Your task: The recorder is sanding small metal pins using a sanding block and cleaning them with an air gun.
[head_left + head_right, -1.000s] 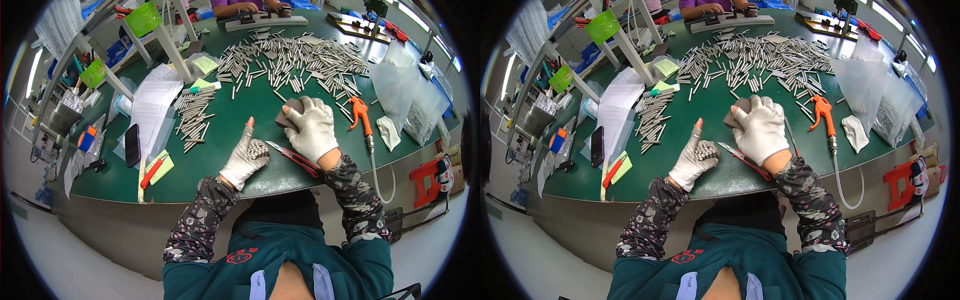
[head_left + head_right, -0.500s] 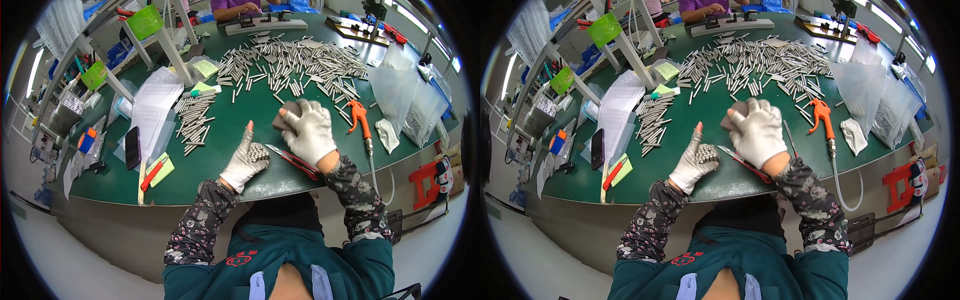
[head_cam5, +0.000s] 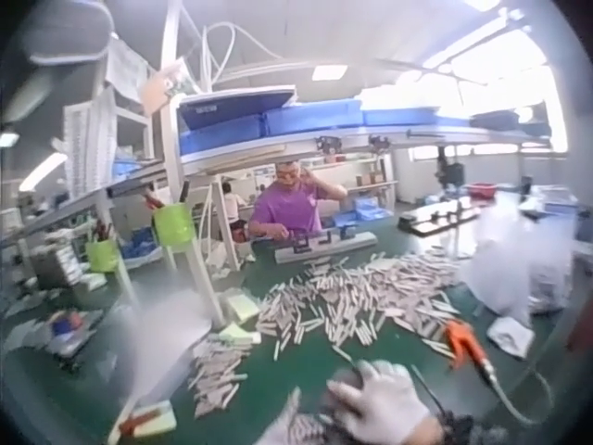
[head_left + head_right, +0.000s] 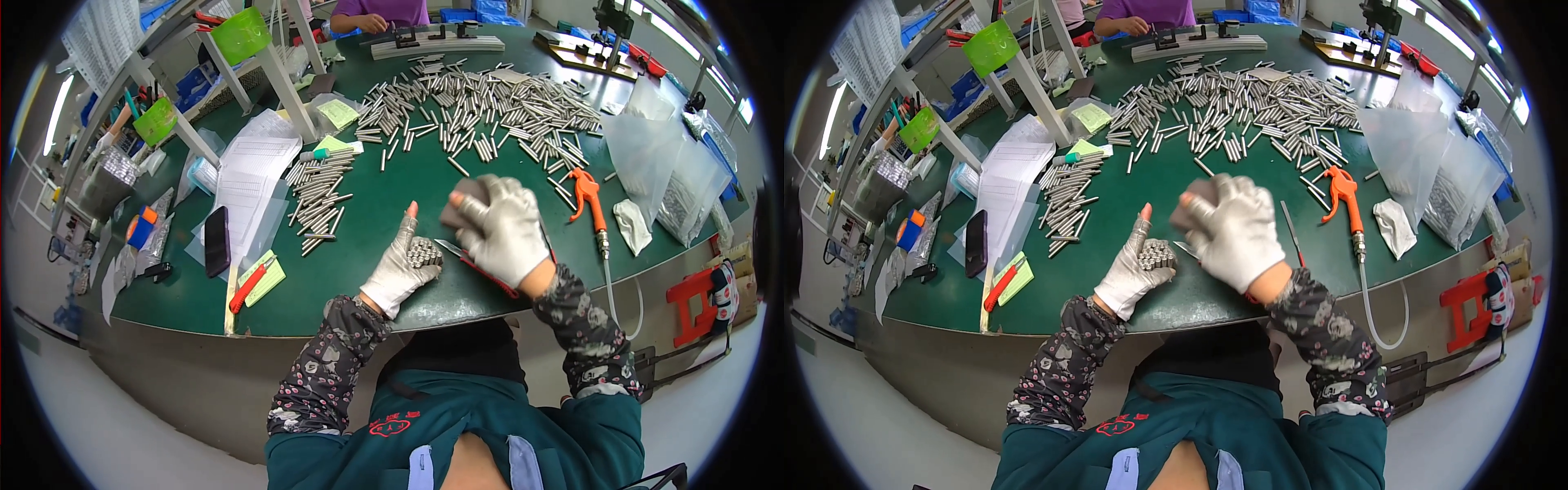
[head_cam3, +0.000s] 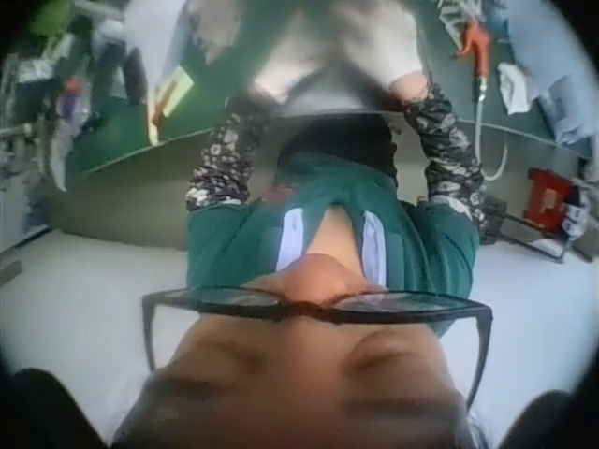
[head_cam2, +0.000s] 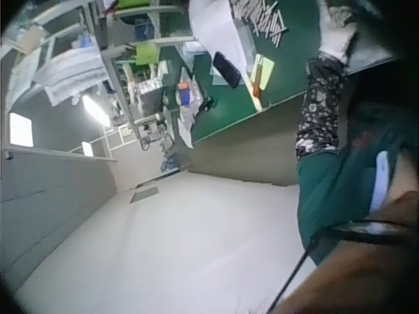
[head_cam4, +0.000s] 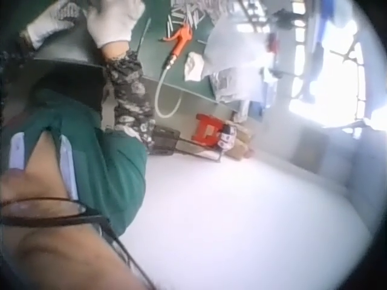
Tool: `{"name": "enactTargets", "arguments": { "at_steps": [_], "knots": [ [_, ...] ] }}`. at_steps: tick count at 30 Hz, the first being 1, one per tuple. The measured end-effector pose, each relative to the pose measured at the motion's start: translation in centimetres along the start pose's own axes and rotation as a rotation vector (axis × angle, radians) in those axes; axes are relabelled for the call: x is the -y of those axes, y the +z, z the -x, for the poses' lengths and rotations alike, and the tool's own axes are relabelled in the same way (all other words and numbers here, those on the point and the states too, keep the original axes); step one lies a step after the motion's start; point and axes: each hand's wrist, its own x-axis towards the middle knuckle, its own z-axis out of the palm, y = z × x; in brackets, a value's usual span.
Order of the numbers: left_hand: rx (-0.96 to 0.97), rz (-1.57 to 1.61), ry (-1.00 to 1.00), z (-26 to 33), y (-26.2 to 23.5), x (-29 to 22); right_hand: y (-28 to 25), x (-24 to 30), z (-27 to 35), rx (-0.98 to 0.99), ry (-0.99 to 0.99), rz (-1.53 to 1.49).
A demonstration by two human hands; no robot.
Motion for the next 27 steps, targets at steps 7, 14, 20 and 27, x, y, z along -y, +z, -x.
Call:
{"name": "enactTargets", "arguments": {
  "at_steps": [7,14,20,27],
  "knots": [
    [-0.011,-0.053,0.051,0.7,0.2,-0.1,0.6,-2.2,0.4,0.068,0.104,0.043],
    [0.003,0.309,-0.076,-0.1,0.5,-0.9,-0.1,0.3,1.0,0.054,-0.212,-0.186],
    [0.042,0.031,0.155,0.1,0.1,0.1,-0.8,0.6,-1.2,0.007,0.073,0.035],
    [0.014,-0.009,0.052,0.4,0.1,0.6,-0.8,1.3,-1.5,-0.053,0.022,0.219]
  ]
}}
